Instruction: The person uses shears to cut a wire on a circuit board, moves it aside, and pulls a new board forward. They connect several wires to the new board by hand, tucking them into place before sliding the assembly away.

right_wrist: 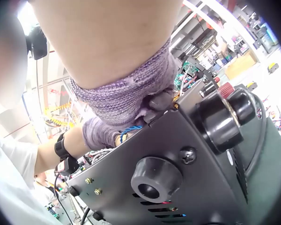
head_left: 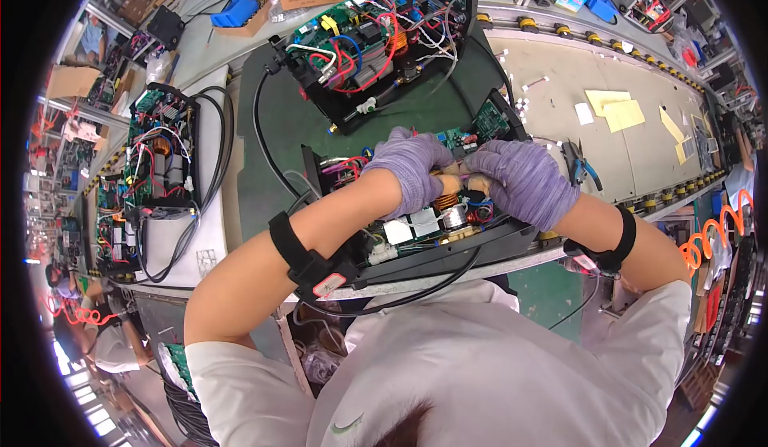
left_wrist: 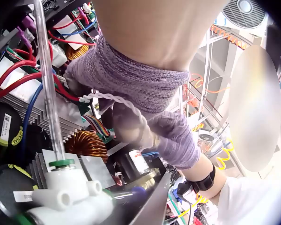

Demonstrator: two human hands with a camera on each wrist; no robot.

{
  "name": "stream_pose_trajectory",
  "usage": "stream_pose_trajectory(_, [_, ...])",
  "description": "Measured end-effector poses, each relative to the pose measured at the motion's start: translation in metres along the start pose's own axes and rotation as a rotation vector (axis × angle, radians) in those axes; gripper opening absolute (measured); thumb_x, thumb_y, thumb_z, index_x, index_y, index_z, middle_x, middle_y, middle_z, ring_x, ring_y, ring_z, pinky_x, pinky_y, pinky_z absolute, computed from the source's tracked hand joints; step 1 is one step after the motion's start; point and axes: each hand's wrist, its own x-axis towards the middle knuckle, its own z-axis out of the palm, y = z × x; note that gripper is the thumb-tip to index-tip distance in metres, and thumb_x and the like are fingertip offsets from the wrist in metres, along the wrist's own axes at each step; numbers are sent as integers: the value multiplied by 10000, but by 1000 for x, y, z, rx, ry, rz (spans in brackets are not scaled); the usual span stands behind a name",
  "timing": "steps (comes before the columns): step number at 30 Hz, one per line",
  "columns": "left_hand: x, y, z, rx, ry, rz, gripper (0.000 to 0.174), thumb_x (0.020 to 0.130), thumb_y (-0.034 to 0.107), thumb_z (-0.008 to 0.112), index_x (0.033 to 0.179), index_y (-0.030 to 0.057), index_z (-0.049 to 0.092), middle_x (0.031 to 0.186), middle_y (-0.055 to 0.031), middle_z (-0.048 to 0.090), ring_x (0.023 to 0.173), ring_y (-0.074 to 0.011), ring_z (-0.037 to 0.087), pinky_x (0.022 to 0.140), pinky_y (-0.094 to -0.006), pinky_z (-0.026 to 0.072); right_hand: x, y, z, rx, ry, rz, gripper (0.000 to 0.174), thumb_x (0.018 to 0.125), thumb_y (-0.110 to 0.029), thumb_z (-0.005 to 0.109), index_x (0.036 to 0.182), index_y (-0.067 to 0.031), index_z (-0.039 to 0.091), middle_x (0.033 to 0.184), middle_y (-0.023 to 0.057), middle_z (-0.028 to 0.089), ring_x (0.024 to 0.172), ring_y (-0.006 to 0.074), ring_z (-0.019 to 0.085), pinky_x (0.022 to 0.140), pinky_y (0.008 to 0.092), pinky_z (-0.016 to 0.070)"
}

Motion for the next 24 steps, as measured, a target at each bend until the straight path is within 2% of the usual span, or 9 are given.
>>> stream_pose_trajectory(3, [0, 2, -2, 252, -44, 169, 281, 841, 265, 685, 1114, 202, 707, 1147, -122, 618, 1078, -323, 579, 892, -403, 495, 4, -2, -9, -133, -116, -12, 227, 758, -121, 675, 984, -111, 684, 915, 128, 693, 827, 306, 678, 717, 403, 540])
stream_pose_trajectory(6, [3, -2, 6, 381, 76, 191, 294, 854, 232, 646, 1144, 230, 692, 1128, -108, 589, 1063, -313, 587, 874, -411, 497, 17, -5, -17, -339, -313, 39, 214, 734, -130, 687, 946, -113, 707, 881, 108, 699, 828, 279, 690, 691, 401, 538])
stream_pose_trajectory(9, [12, -19, 11, 376, 117, 233, 320, 872, 228, 625, 1189, 246, 666, 1141, -106, 555, 1068, -322, 587, 861, -428, 501, 33, 0, -18, -548, -466, 33, 162, 733, -153, 692, 885, -109, 729, 814, 85, 703, 813, 266, 698, 675, 403, 530])
stream_pose_trajectory(10, [14, -19, 8, 464, 86, 218, 397, 893, 220, 605, 1288, 263, 606, 1241, -128, 520, 1078, -317, 591, 882, -412, 502, 39, 7, -13, -618, -508, 29, 138, 740, -157, 689, 862, -108, 735, 793, 81, 703, 805, 265, 699, 677, 400, 528])
stream_pose_trajectory(14, [14, -25, 2, 377, 92, 123, 502, 904, 260, 594, 1398, 245, 509, 1375, -158, 455, 1119, -343, 578, 945, -422, 485, 56, 14, 4, -751, -626, -81, 113, 766, -169, 672, 822, -102, 745, 757, 86, 706, 782, 271, 702, 686, 383, 508])
stream_pose_trajectory(16, [15, -31, -1, 270, 41, 44, 550, 900, 291, 598, 1430, 216, 473, 1412, -169, 439, 1150, -365, 561, 976, -434, 471, 57, 12, 7, -759, -611, -116, 115, 781, -167, 658, 824, -108, 746, 767, 83, 710, 778, 265, 701, 691, 382, 496])
stream_pose_trajectory(19, [15, -36, -19, 160, -134, 45, 571, 890, 356, 596, 1426, 206, 468, 1373, -176, 471, 1183, -356, 537, 939, -461, 487, 56, 12, 11, -732, -614, -119, 120, 797, -164, 639, 827, -111, 742, 773, 76, 711, 775, 257, 699, 693, 381, 481])
stream_pose_trajectory(23, [-21, -37, -34, 280, -26, 139, 565, 883, 336, 615, 1414, 188, 491, 1386, -168, 472, 1244, -375, 472, 1030, -465, 418, 50, 14, 18, -726, -527, -89, 126, 817, -150, 616, 829, -105, 733, 795, 75, 712, 780, 249, 697, 707, 377, 477])
stream_pose_trajectory(24, [-36, -38, -35, 307, 16, 148, 559, 876, 345, 618, 1403, 197, 503, 1385, -164, 474, 1257, -369, 458, 1037, -477, 406, 54, 11, 16, -729, -603, -45, 130, 833, -147, 603, 858, -96, 719, 828, 79, 713, 815, 244, 698, 737, 377, 474])
